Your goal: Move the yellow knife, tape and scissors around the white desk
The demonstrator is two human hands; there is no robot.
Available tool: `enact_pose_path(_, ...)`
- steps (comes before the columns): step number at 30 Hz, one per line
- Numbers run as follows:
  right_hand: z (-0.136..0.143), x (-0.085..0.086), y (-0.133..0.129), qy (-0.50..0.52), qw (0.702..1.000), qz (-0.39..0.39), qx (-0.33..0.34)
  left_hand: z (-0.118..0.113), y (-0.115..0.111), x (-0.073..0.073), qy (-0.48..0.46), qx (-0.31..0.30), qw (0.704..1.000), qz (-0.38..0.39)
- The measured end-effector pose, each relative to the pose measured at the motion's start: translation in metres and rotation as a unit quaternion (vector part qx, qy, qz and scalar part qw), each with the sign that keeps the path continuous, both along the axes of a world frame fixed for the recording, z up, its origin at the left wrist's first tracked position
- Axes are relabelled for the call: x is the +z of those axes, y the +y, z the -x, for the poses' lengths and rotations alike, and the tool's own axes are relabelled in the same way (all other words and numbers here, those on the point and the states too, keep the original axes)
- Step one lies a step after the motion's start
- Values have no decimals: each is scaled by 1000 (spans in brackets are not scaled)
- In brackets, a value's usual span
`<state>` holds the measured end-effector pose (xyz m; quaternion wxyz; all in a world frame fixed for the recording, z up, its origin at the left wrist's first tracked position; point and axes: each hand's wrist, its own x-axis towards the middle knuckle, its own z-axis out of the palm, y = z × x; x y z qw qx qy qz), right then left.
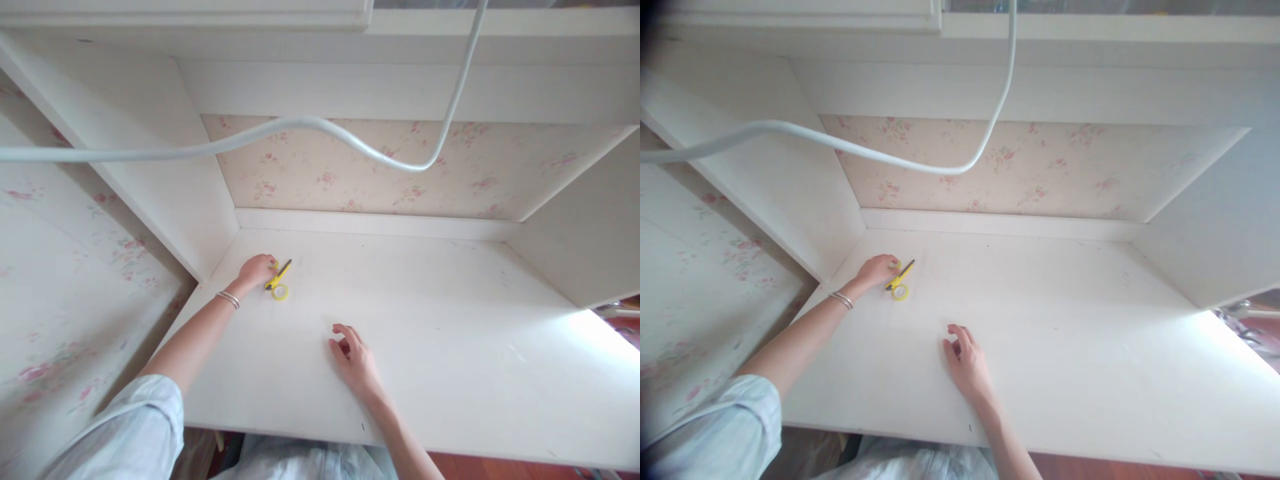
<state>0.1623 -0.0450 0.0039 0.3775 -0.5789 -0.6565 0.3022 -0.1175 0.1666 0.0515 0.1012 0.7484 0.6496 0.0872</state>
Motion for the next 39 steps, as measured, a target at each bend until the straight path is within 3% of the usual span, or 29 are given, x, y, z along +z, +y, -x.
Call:
enact_pose_path(6, 1, 1, 0, -6, 1000, -4, 9, -2, 10, -13, -61, -38, 997, 21)
enact_pose_path(14, 0, 1, 0, -5, 1000, 8, 23, 3, -12, -16, -110, -125, 984, 64)
enact_pose_path(19, 1, 2, -1, -8, 1000, 7, 26, 2, -16, -27, -80, -185, 975, 98)
enact_pose_path(30, 2, 4, -1, -11, 1000, 1, 23, -7, -1, -44, -76, -152, 983, 75)
enact_pose_path(39, 3, 3, -1, -21, 1000, -3, 20, 3, 35, -50, -84, -93, 990, 61)
